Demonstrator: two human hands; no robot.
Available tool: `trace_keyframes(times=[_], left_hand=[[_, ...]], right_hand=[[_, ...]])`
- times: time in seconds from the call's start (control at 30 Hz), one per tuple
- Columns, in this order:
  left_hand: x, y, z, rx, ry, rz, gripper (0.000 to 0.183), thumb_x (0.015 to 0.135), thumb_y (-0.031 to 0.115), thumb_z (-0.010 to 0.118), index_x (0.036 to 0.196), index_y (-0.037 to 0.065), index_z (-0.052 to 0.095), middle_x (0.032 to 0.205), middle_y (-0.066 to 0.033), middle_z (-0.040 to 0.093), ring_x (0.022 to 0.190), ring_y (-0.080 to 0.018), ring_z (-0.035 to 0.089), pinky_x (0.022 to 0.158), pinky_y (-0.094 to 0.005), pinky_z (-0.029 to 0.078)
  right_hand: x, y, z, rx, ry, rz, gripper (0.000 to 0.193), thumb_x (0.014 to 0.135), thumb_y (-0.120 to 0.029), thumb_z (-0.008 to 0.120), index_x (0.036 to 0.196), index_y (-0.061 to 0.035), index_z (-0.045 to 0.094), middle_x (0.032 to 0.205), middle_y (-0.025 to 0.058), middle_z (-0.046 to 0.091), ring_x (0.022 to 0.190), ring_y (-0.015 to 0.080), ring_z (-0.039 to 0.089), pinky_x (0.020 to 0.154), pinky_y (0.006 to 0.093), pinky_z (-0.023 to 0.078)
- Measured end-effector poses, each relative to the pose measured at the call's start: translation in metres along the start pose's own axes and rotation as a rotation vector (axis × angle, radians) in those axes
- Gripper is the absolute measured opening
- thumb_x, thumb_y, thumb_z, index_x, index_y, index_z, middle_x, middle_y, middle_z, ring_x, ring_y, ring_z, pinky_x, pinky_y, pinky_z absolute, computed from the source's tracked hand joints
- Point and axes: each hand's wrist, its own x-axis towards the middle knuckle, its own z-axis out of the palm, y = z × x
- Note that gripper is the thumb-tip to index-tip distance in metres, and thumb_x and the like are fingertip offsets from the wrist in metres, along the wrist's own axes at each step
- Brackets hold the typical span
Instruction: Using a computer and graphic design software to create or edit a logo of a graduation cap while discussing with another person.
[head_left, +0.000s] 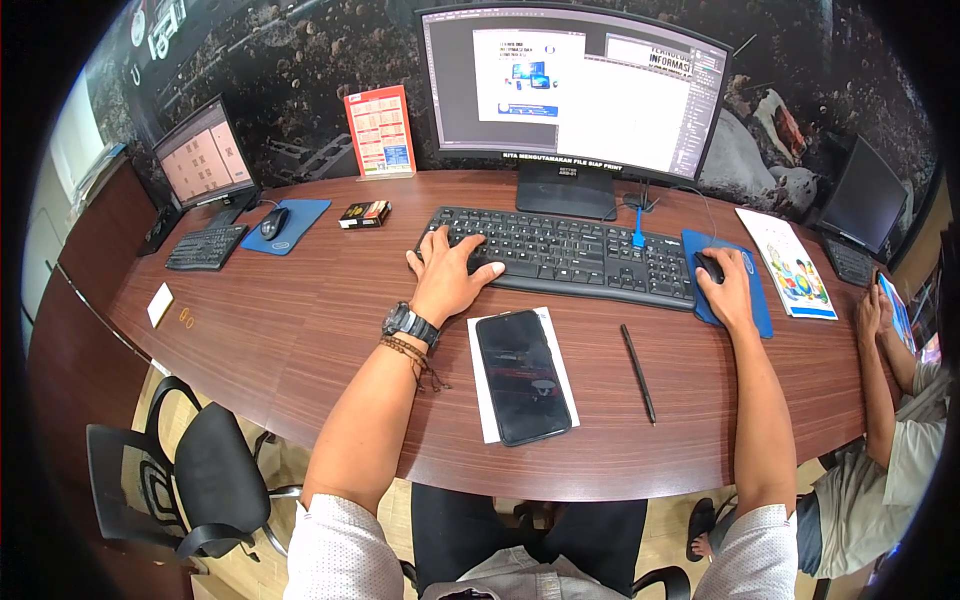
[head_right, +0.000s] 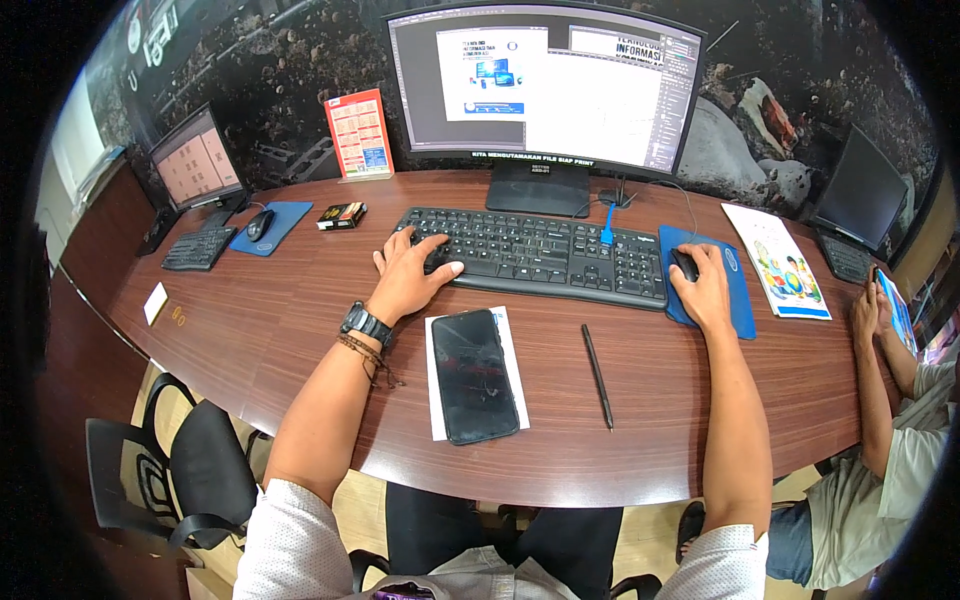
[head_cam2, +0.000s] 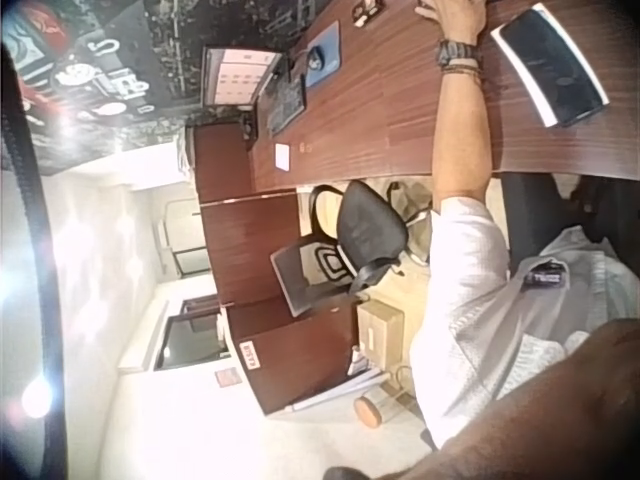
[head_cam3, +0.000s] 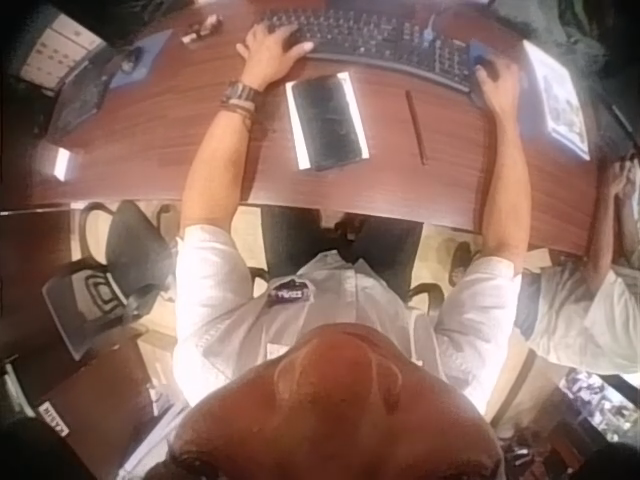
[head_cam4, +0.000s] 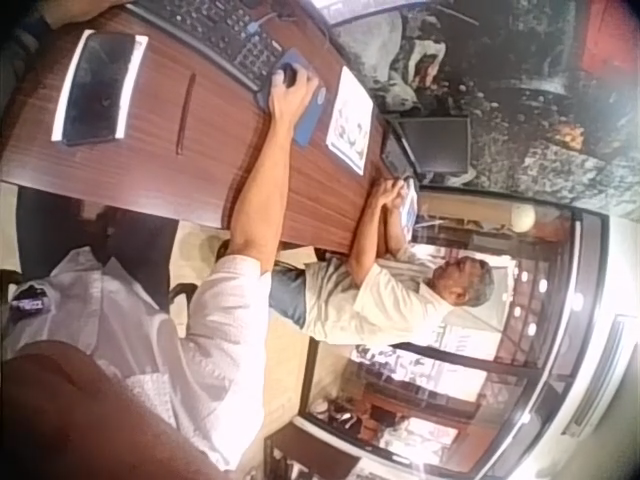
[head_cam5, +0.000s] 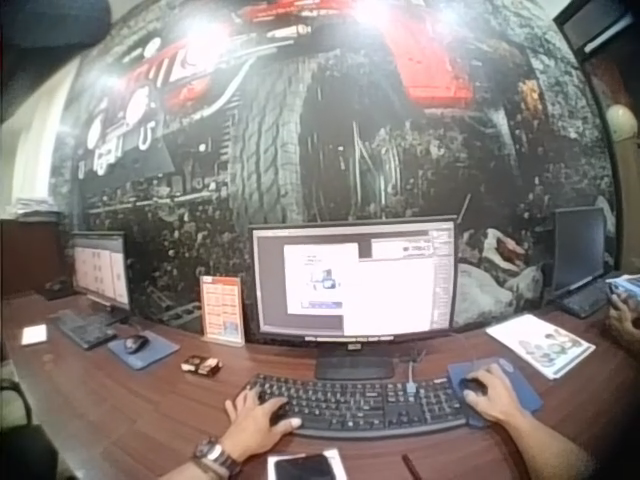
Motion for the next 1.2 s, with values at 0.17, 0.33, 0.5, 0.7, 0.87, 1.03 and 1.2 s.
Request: trace_keyframes(times=[0.17,0.33,0.5,0.7,0.87,1.03,1.2], left_hand=[[-0.001,-0.001,-0.001,0.0,-0.002,-0.002,0.063,0.085,0.052,0.072,0.135,0.015,0.061,0.145,-0.0341,0.038,0.14,-0.0473,0.029,0.112,-0.0632,0.018],[-0.001,-0.007,0.003,-0.031,0.023,-0.006,0.067,0.084,0.053,0.072,0.136,0.013,0.059,0.145,-0.0328,0.037,0.139,-0.0453,0.027,0.11,-0.0656,0.014],[0.001,-0.006,0.005,-0.027,0.026,-0.01,0.072,0.084,0.056,0.07,0.138,0.01,0.056,0.145,-0.0329,0.038,0.139,-0.0455,0.027,0.112,-0.0632,0.014],[0.006,-0.014,0.007,0.045,0.067,-0.066,0.072,0.089,0.059,0.062,0.14,0.008,0.054,0.144,-0.0346,0.04,0.138,-0.0468,0.033,0.114,-0.0544,0.024],[0.007,-0.016,0.005,0.032,0.081,-0.086,0.073,0.089,0.062,0.061,0.135,0.006,0.059,0.141,-0.0301,0.042,0.136,-0.0439,0.033,0.111,-0.0552,0.027],[0.009,-0.009,0.0,0.049,0.004,-0.13,0.069,0.09,0.061,0.06,0.137,0.01,0.058,0.148,-0.0319,0.037,0.141,-0.0447,0.029,0.112,-0.0559,0.026],[0.009,-0.015,0.006,0.062,0.072,-0.112,0.071,0.089,0.063,0.06,0.134,0.008,0.06,0.144,-0.03,0.04,0.136,-0.0431,0.032,0.11,-0.0551,0.027]], right_hand=[[0.0,0.004,0.002,-0.001,0.015,-0.032,0.035,0.08,-0.015,0.069,0.113,-0.0046,0.066,0.117,0.0175,0.058,0.111,0.0361,0.058,0.098,0.0411,0.046],[-0.001,0.003,0.004,0.003,0.02,-0.037,0.035,0.08,-0.014,0.068,0.113,-0.0046,0.066,0.118,0.0175,0.058,0.112,0.0361,0.058,0.098,0.0415,0.046],[-0.001,-0.001,0.0,-0.012,0.006,0.024,0.035,0.08,-0.017,0.068,0.113,-0.005,0.067,0.12,0.018,0.057,0.113,0.0366,0.058,0.098,0.0416,0.046],[-0.001,0.004,0.002,-0.039,0.026,0.007,0.036,0.081,-0.018,0.068,0.114,-0.0066,0.067,0.12,0.0175,0.058,0.113,0.0371,0.058,0.098,0.042,0.046],[-0.001,0.001,0.002,-0.031,0.024,0.012,0.035,0.081,-0.018,0.068,0.114,-0.0064,0.067,0.119,0.0175,0.058,0.112,0.037,0.058,0.097,0.0418,0.046],[-0.001,0.005,0.002,-0.058,0.028,-0.005,0.035,0.081,-0.018,0.068,0.113,-0.0049,0.068,0.119,0.0176,0.059,0.111,0.0364,0.059,0.097,0.0414,0.046],[0.0,0.003,0.003,-0.048,0.035,0.006,0.034,0.08,-0.018,0.068,0.112,-0.0039,0.069,0.117,0.0175,0.06,0.111,0.0361,0.059,0.098,0.0412,0.047]])
